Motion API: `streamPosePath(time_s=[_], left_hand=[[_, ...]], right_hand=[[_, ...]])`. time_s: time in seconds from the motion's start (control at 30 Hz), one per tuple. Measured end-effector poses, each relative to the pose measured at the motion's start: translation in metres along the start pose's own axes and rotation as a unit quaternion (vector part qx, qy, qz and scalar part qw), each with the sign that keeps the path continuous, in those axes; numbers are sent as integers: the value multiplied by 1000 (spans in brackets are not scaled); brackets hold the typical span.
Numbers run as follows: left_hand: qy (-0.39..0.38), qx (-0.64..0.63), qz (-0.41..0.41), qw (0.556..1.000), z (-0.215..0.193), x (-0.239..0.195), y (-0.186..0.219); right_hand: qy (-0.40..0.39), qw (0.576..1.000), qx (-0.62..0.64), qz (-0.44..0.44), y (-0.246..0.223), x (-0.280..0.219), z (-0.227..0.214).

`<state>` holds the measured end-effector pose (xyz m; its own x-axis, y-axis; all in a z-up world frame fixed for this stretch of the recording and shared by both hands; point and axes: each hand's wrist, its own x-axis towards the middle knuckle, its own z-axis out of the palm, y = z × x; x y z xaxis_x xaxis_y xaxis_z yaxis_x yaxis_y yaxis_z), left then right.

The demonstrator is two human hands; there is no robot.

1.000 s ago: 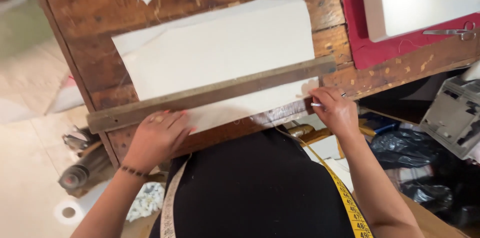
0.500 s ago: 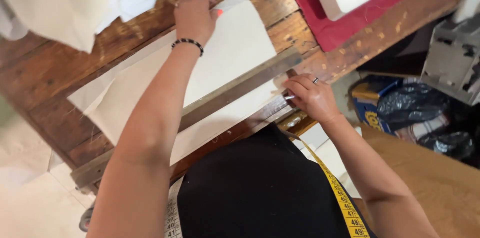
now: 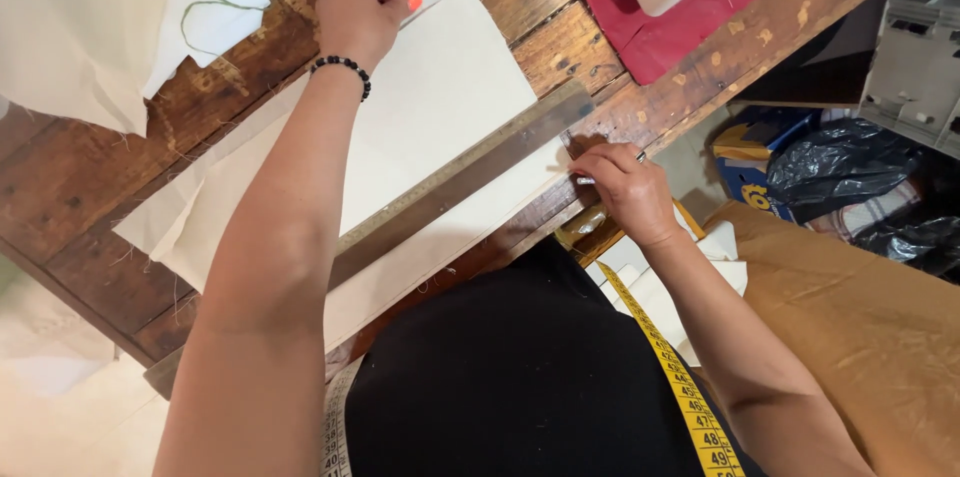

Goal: Measuring and marking lines on fabric pieces using a ruler, pen, and measuring tape on a workbench.

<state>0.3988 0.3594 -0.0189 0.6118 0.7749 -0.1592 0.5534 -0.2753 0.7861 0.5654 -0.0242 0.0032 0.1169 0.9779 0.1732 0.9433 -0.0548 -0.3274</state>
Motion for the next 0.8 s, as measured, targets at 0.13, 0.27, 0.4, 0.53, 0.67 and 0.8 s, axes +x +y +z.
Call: streamPosePath(time_s=[0.13,0.27,0.4,0.53,0.67,0.8], left_hand=[[-1,-2,-15,1000,-2,-2,3],[-10,0,-20,1000,-3,-2,3],[-2,7,-15,1000,-1,-1,2],[2,3,-15,1000,1,2,-2],[13,33,-21,999,5,2,-4],[41,37,12,998,12,7,-14]], right_hand=[[0,1000,-18,-4,0,-2,1],[4,999,-39,-29,-5,7,-6],[1,993,-77,-93,2,15,-9],[-7,989,-97,-109,5,14,-8],[27,989,-71,-126,-3,16,-13],[56,989,-53,-126,-9,19,-16]])
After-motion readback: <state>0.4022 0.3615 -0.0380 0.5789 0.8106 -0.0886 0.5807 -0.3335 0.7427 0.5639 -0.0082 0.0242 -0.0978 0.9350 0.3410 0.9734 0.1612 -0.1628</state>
